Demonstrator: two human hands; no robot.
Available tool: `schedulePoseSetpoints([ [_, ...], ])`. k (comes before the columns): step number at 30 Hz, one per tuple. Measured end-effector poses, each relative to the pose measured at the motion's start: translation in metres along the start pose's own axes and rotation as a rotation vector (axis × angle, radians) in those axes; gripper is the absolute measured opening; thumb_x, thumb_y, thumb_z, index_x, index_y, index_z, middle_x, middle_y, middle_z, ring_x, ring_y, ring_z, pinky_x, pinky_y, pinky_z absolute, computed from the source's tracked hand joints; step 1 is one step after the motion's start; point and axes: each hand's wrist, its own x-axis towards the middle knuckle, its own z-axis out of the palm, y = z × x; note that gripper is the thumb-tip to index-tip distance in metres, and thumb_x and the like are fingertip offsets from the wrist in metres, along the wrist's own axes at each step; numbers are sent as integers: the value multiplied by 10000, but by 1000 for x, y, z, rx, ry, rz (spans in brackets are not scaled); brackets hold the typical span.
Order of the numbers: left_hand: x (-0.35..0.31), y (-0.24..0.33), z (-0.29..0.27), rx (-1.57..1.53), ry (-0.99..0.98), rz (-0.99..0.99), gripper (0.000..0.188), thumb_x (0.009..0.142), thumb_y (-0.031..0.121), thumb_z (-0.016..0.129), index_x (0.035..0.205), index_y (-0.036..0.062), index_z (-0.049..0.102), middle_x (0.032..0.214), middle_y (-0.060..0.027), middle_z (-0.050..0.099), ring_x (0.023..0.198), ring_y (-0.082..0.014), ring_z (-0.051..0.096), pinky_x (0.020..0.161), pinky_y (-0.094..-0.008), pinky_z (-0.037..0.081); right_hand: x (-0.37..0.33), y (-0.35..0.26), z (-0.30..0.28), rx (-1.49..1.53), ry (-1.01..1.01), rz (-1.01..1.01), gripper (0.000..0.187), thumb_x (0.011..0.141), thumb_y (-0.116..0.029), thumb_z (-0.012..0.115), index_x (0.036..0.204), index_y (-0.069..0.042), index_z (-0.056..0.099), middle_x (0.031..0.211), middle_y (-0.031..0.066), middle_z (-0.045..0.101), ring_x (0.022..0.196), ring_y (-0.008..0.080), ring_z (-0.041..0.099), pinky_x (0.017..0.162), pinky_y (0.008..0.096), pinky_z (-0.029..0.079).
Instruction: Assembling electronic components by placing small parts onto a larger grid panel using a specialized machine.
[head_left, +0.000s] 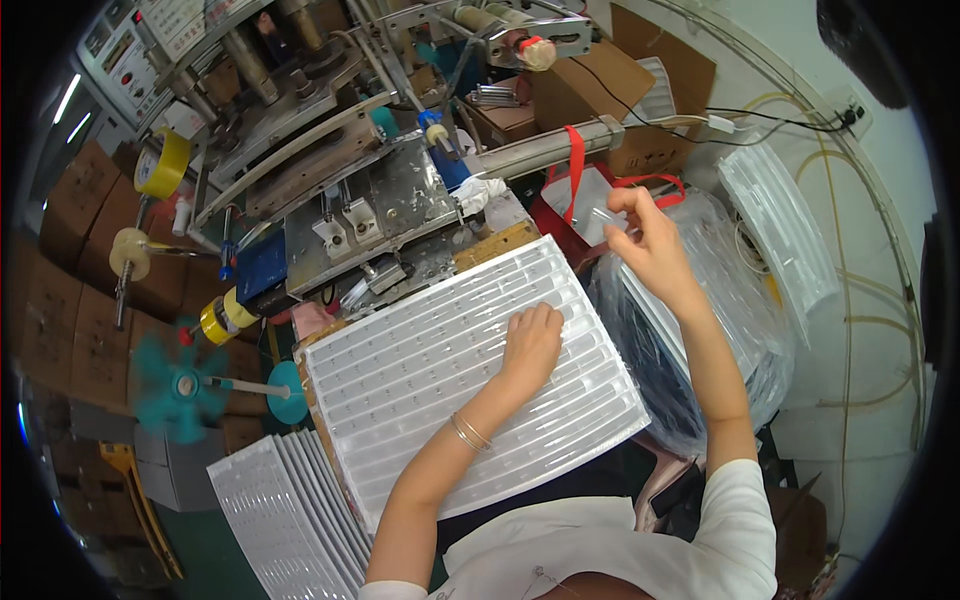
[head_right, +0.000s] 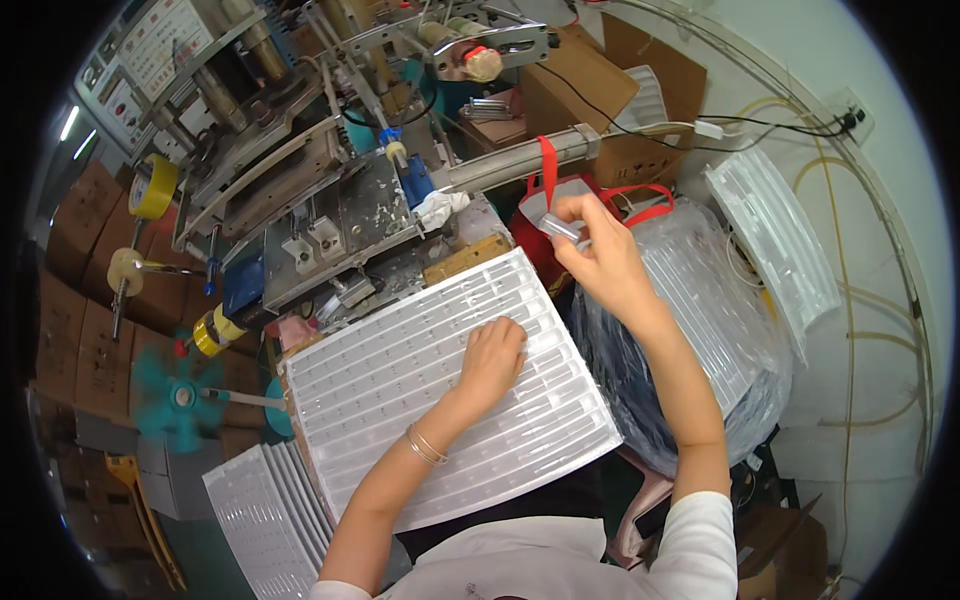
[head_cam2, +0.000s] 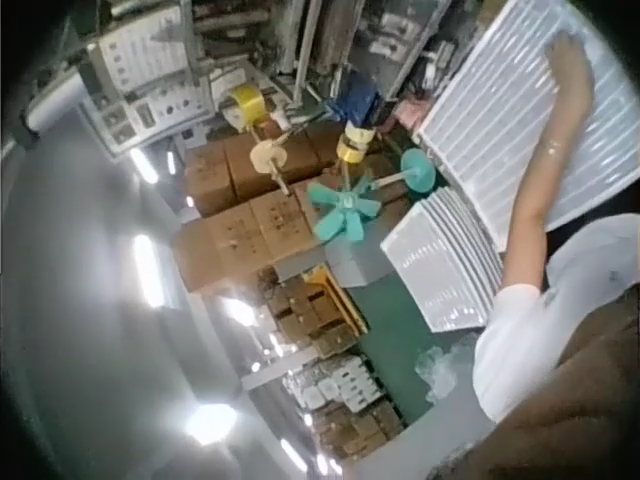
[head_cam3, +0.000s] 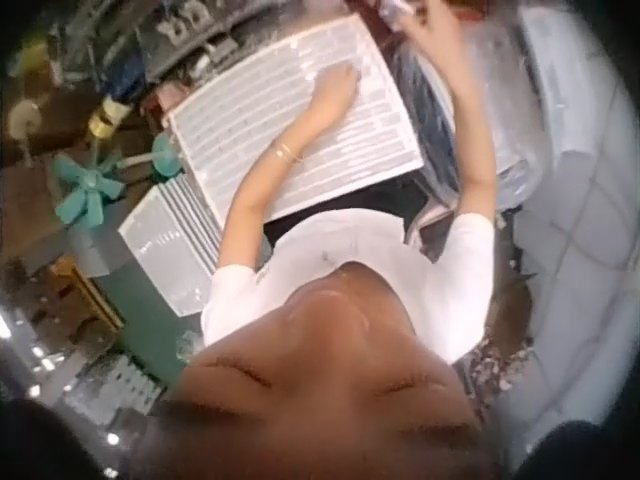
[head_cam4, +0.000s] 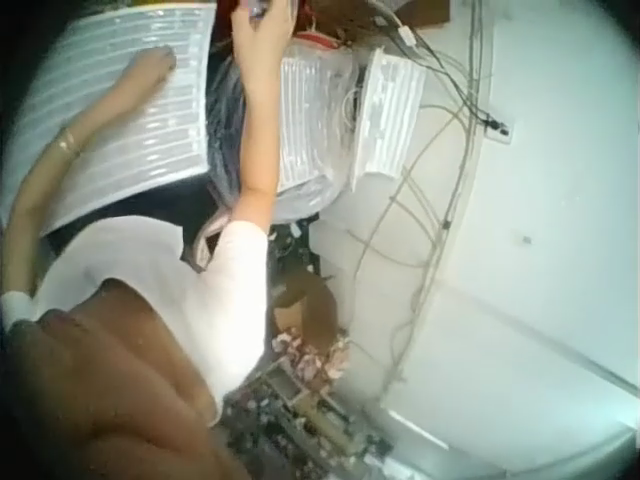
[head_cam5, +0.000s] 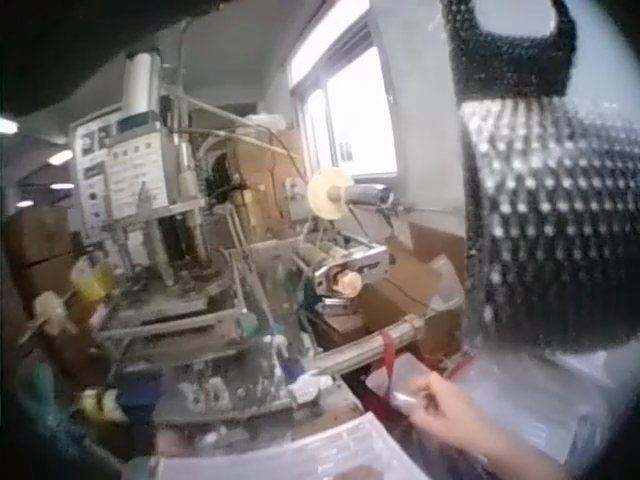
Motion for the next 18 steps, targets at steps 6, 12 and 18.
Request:
schedulePoseSetpoints([
  [6,-22,-15,-11,72,-96,73,365,770,50,564,1122,116,629,959,-73,532,878,-221,537,812,-401,368,8,24,15,42,1,1,179,840,-66,580,1014,-30,606,1046,79,607,911,157,574,688,254,475],
  [12,-45,-22,-64,-134,105,-84,550,753,49,639,1276,188,542,1033,-84,538,914,-228,541,830,-402,384,18,1,45,-73,-64,-321,252,853,-26,551,1101,-15,596,1103,105,589,938,174,573,750,260,484],
  [18,-12,-85,-152,273,706,-251,448,818,153,632,1260,173,558,1144,-95,517,977,-264,500,908,-442,335,37,-18,96,130,-162,-95,266,841,4,587,1106,-22,595,1108,90,598,919,160,588,724,254,497],
])
